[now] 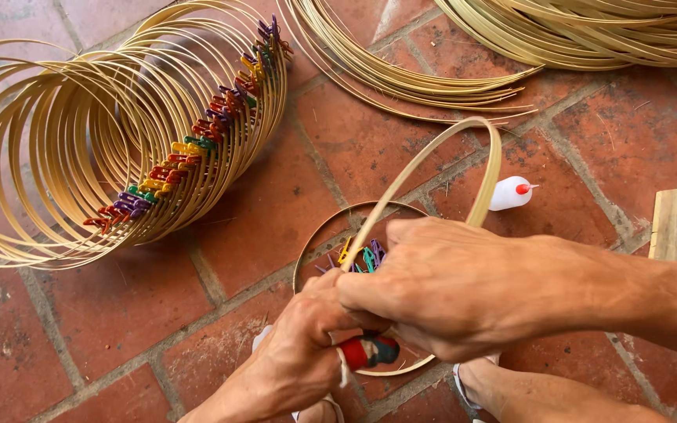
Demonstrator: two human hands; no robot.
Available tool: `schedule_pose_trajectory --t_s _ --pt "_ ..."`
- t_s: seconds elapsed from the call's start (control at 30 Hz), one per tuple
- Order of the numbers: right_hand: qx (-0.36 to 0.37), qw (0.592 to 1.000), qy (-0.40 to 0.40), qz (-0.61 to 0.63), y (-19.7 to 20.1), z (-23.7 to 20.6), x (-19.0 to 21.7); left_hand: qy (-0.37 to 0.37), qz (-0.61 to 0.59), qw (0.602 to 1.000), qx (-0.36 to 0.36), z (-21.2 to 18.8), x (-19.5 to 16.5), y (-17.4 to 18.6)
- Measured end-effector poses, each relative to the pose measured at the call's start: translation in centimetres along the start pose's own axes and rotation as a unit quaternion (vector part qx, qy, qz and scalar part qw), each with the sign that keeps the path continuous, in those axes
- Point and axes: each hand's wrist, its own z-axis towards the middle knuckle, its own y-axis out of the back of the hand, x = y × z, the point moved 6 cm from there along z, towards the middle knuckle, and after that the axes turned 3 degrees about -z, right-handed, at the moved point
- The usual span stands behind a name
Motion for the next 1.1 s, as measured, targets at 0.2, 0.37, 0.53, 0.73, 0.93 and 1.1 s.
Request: schedule_pose_trajectory --t_s 0.2,0.37,0.53,0.73,0.93,1.1 --pt "-0.12 0.967 -0.015 -0.226 0.6 0.4 -1.4 0.168 0.007 0.985 -0.032 0.2 4.5 0.2" --pt "-0.635 0.764 -0.107 -0.049 -4.9 -13.7 -11.3 0.163 -0.074 0.968 -0.174 -1.5 4.8 1.8" --pt "-0.708 0.606 -0.351 0.087 -20.4 -21.7 -25.3 0.194 -0.198 0.936 -0.216 -2.3 5.6 2.0" --pt "-0.673 0.648 -0.329 0.138 -24.8 -20.4 -32.4 0.209 -0.259 0.914 -0.234 -1.2 4.8 1.5" --pt "-0.625 0.687 -0.349 0.129 -19.8 -18.4 -32.5 0.138 -0.141 0.95 -0.243 -2.1 1.8 2.1" --pt "-0.51 0.824 -0.246 0.03 -13.3 -14.5 -23.3 0.205 -0.161 0.932 -0.253 -2.6 3.9 1.5"
